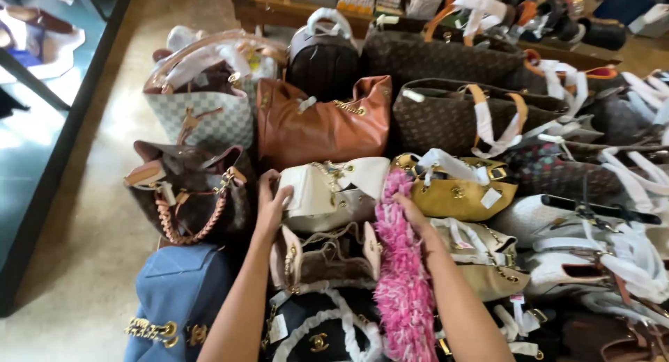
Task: The person uses a pink feather duster to clean several handbags on a display table. They wipe the surfaces of a black handbag, a beige quilted handbag, a white handbag, and a blue handbag, moving from one bag to the next.
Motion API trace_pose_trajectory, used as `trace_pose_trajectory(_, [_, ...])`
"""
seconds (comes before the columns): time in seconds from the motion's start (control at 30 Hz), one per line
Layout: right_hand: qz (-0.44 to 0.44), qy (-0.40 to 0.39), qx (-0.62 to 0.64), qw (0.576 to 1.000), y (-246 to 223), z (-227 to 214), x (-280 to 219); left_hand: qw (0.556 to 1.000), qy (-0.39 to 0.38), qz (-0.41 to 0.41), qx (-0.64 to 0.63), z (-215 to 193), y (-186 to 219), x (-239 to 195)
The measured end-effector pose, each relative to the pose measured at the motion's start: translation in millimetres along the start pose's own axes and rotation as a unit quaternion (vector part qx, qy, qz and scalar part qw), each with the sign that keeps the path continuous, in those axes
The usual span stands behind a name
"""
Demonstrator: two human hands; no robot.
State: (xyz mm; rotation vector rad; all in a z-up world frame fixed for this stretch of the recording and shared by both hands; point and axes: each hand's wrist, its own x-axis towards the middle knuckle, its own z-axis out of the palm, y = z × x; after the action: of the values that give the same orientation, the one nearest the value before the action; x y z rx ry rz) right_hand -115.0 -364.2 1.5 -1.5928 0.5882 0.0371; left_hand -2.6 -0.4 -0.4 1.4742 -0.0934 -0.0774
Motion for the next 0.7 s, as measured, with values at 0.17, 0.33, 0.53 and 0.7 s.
trace_pose_trajectory(0.17, [0.098,0.08,-0.177,0.976,-55.5,33.1,-45.2,0.996,-0.022,-0.084,0.027,13.5,10.4,-10.8])
trace_pose_trajectory(0.33, [0.052,0.144,-0.272,0.95,-66.5,36.9,-60.9,0.987,-0.001,-0.129,0.093,8.6,6.5,-8.4])
trace_pose_trajectory(0.53, [-0.122,0.107,-0.248,0.955,-143.3,83.3,-143.7,0.984,-0.011,-0.117,0.134,0.4,61.1,-54.5])
trace_pose_trajectory(0.7, [-0.269,0.048,-0.188,0.943,-207.8,102.9,-230.1,0.984,-0.062,0.001,0.169,-12.5,115.9,-126.8])
